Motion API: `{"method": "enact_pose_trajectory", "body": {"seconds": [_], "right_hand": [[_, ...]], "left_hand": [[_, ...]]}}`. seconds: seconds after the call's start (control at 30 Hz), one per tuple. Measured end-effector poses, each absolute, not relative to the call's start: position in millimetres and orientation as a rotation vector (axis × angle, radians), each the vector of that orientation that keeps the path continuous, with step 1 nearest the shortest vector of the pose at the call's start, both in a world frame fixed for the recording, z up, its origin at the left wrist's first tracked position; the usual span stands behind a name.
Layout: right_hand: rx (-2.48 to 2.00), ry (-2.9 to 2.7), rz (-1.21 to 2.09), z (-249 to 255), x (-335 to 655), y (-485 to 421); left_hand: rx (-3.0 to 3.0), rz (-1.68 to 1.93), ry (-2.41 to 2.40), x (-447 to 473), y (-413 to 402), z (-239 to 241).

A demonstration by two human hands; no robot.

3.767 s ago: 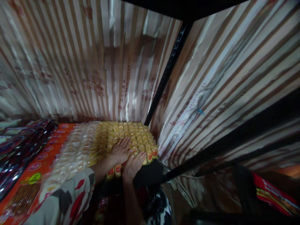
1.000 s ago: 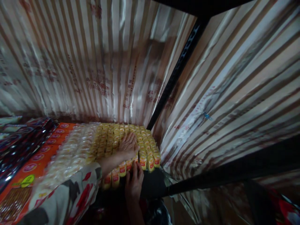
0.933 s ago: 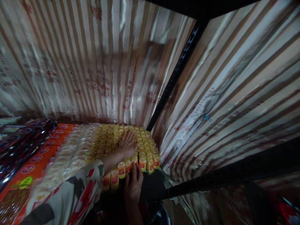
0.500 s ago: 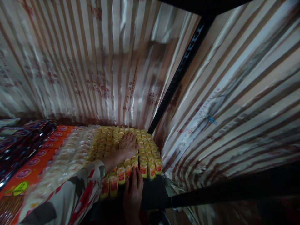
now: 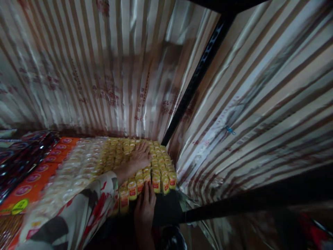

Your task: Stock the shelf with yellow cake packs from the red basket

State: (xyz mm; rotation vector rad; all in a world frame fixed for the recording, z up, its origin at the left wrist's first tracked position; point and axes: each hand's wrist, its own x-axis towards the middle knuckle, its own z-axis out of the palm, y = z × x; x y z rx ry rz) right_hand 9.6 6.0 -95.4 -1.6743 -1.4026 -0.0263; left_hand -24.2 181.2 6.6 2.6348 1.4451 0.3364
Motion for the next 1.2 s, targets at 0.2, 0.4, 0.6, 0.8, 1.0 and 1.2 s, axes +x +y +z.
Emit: {"method": "enact_pose_trajectory", "body": {"seconds": [0.2,0.4,0.6,0.8,1.0,1.2], "right_hand": [[-1.605,-1.389,-0.131,-117.2,14.8,8.9],[-1.572,-1.362,-0.094,-105.4,17.3,1.9],[-1.651,-1.280,-0.171,-95.7,33.6,-3.3],[-1.700,-1.361,-0.134,-107.3,45.3,6.2],[-1.683,-1.382,-0.127,-105.2,43.1,4.2],[-1.696,-1.363,-0.117,-103.7,41.9,4.1]], "left_hand": [[2.895,0.388,0.820,-17.9,132.4,11.6],[2.932,0.173,0.789,-24.9,116.2,6.6],[2.955,0.210,0.826,-24.5,111.8,10.2],[2.854,0.339,1.060,-25.1,117.8,7.6],[2.888,0.320,1.038,-23.0,132.4,-2.9],[2.761,0.288,1.180,-10.2,124.3,-11.7]]}}
